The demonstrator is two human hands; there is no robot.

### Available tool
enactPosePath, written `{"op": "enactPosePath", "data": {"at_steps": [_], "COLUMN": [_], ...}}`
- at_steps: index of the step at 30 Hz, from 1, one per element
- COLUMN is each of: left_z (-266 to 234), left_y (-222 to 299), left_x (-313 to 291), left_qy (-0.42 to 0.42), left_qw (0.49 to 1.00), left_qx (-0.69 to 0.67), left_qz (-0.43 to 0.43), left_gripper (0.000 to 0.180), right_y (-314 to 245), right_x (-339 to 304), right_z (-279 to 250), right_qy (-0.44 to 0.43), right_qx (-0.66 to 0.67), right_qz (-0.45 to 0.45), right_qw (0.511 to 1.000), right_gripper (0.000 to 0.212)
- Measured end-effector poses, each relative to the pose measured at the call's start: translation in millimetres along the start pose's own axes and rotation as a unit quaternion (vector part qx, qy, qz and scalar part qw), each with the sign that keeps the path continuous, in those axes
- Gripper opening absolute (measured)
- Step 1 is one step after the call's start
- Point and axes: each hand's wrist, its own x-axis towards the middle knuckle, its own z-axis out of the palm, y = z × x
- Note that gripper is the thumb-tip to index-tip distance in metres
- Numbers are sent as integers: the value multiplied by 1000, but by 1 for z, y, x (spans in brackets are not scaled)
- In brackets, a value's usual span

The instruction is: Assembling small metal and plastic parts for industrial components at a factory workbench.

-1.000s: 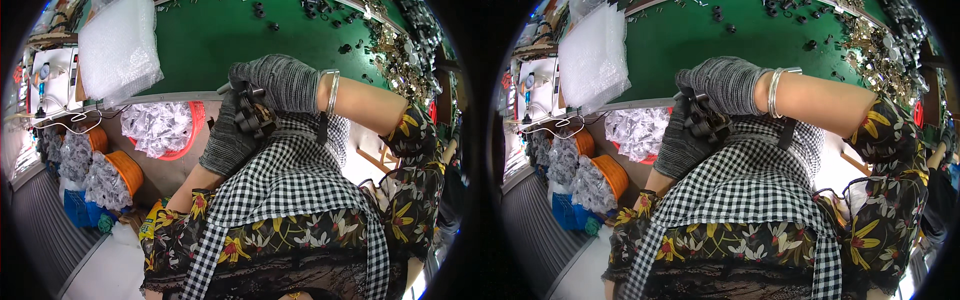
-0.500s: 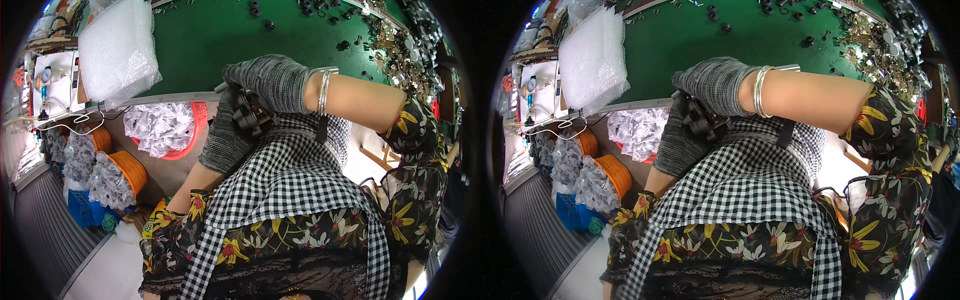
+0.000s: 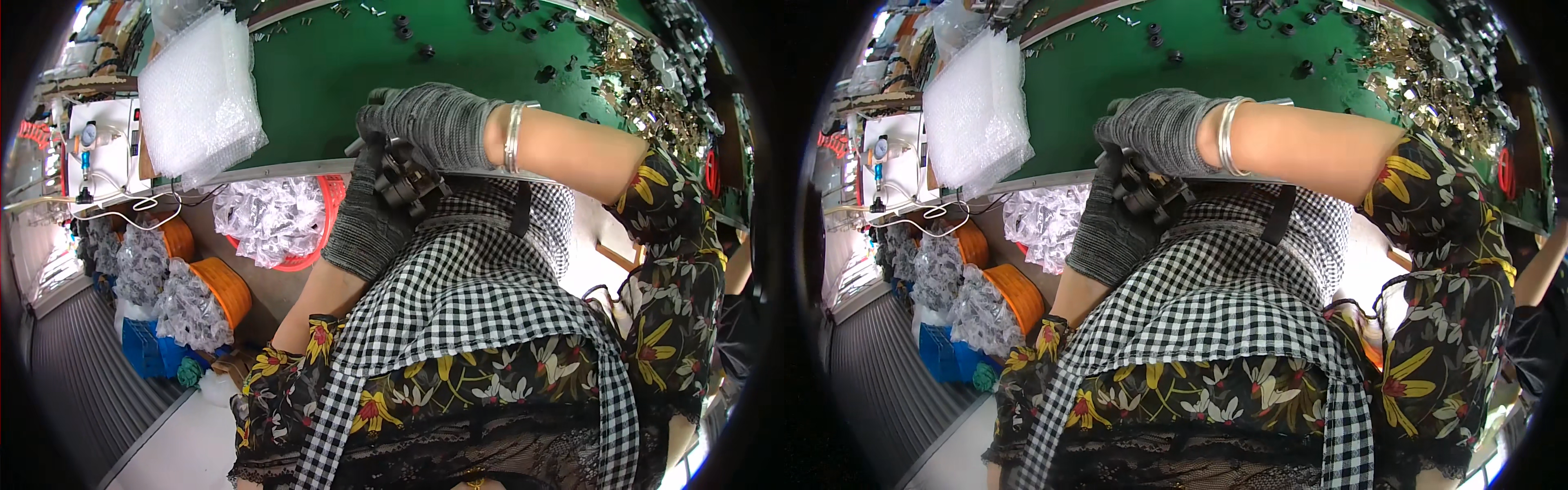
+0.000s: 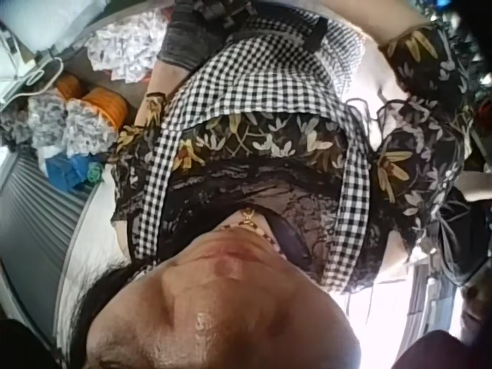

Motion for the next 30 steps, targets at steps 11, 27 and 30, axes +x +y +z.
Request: {"op": "enactPosePath", "data": {"at_steps": [11,27,30], "left_z": [-13,-10,-18], "left_y": [-7,-12,-14], "left_x": [13,25,12], "left_qy": [-36,-7,6], "left_qw": [992,993,987], "left_qx": [-123,-114,-158], "left_qz": [15,3,-20], "left_gripper": [39,43,51], "right_y": [-76,-55,-59], "right_x": [-62,-21,-23], "right_z": [-13,15,18], "right_qy": [174,189,198], "right_qx": [241,88,81], "right_qz": [-391,-372,-411], "right_qw": [871,904,886], "right_gripper": [33,19,19]}}
